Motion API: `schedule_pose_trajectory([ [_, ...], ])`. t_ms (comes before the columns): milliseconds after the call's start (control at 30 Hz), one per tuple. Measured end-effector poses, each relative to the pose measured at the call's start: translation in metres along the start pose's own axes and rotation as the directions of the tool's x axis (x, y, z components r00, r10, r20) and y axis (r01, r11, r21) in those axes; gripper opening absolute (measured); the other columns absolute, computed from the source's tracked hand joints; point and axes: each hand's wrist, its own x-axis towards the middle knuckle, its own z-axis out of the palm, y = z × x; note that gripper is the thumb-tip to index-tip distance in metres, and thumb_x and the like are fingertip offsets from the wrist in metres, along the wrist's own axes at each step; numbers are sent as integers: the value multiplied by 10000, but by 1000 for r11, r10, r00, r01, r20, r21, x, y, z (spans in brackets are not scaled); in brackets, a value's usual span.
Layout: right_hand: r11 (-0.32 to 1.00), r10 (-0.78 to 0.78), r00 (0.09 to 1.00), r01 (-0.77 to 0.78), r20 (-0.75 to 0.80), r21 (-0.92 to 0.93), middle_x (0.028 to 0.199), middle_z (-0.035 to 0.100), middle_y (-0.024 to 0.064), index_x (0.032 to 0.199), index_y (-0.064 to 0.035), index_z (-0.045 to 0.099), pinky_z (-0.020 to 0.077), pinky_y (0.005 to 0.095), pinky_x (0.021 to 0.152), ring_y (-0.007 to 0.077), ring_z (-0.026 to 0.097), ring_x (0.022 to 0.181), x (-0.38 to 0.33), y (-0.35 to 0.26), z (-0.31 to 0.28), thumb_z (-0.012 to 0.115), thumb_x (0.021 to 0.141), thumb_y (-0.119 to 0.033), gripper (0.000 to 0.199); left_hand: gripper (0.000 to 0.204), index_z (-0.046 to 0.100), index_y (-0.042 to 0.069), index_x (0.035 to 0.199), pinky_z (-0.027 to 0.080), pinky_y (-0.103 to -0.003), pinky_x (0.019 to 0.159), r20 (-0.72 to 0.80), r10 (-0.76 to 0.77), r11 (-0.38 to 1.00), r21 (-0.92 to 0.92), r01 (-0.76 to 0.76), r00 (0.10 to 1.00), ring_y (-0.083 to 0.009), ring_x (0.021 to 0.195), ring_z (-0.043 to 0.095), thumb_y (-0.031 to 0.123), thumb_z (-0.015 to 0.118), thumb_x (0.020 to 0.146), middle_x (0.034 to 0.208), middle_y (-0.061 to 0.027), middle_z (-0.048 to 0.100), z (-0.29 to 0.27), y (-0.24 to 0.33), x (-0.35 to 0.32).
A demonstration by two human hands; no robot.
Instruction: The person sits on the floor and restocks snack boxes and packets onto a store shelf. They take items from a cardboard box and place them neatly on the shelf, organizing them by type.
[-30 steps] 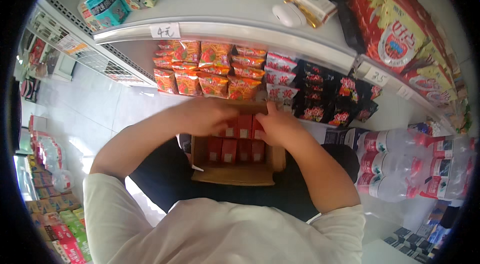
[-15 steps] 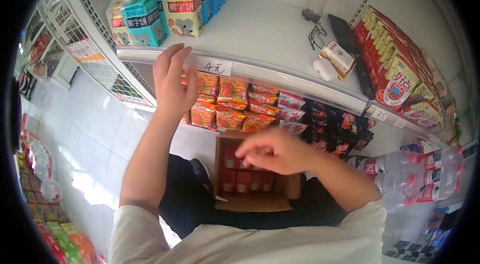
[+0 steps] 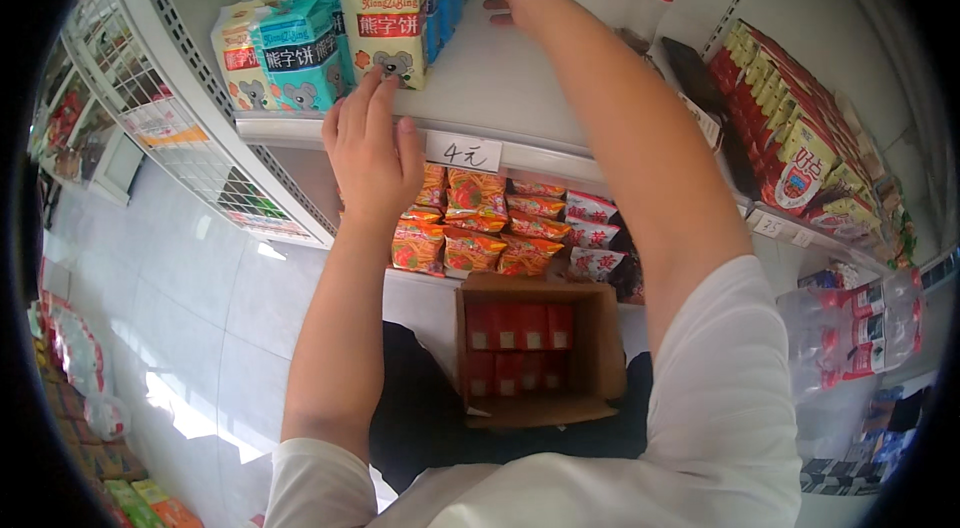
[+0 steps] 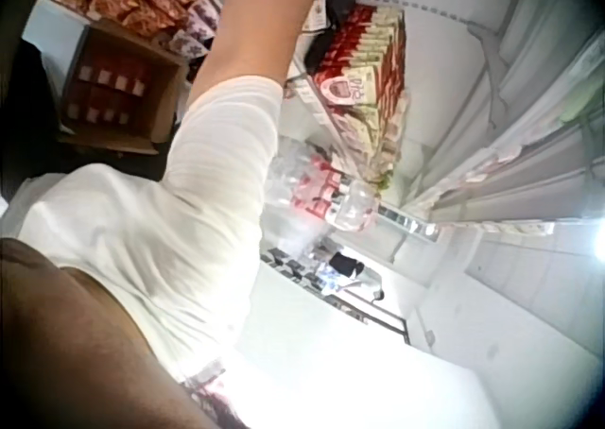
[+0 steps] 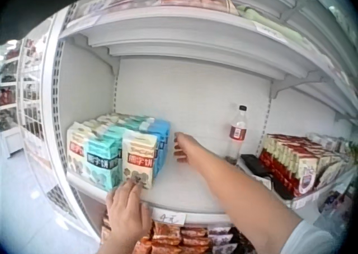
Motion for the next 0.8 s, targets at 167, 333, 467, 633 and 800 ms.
schedule_pose_trajectory([
  [167, 998, 8, 998, -4, -69, 63, 1588, 430, 189, 1509, -77, 466, 328, 527, 1196, 370, 491, 1370, 34, 4, 24, 400, 1008, -638, 755, 453, 615, 7, 1305, 353, -509, 1109, 5, 2, 999, 52, -2, 1000, -353, 1215, 586, 217, 581, 905, 1433, -182, 598, 6, -3, -2],
  [333, 996, -40, 999, 41, -19, 83, 1546, 494, 201, 1458, -83, 539, 319, 519, 1201, 373, 476, 1397, 63, 8, 31, 394, 987, -639, 743, 496, 644, 18, 1295, 333, -535, 1111, -39, 19, 998, 68, -16, 999, -378, 1227, 569, 290, 567, 888, 1438, -211, 582, 15, -2, -3],
  [467, 951, -96, 982, 43, 162, 305, 1433, 589, 202, 1391, -56, 596, 408, 497, 1135, 355, 544, 1320, 71, 6, 46, 427, 993, -555, 661, 513, 646, 25, 1302, 330, -537, 1107, -41, 19, 997, 72, -16, 999, -383, 1253, 555, 328, 551, 899, 1429, -220, 575, 14, -5, -5],
  [633, 763, -347, 886, 75, 308, 642, 1182, 732, 175, 1255, -10, 665, 573, 456, 994, 318, 710, 1086, 80, 9, 57, 432, 1028, -453, 550, 513, 645, 30, 1302, 326, -540, 1111, -23, 3, 998, 64, -2, 1000, -381, 1268, 545, 360, 536, 925, 1431, -227, 563, 16, -4, -5],
  [800, 827, -268, 913, 55, 306, 559, 1246, 696, 178, 1264, -36, 665, 517, 469, 1033, 314, 654, 1162, 82, 10, 60, 398, 1014, -507, 597, 507, 642, 31, 1301, 317, -555, 1122, -14, 13, 999, 48, -12, 1000, -386, 1280, 535, 363, 533, 933, 1441, -226, 554, 14, -5, -6],
])
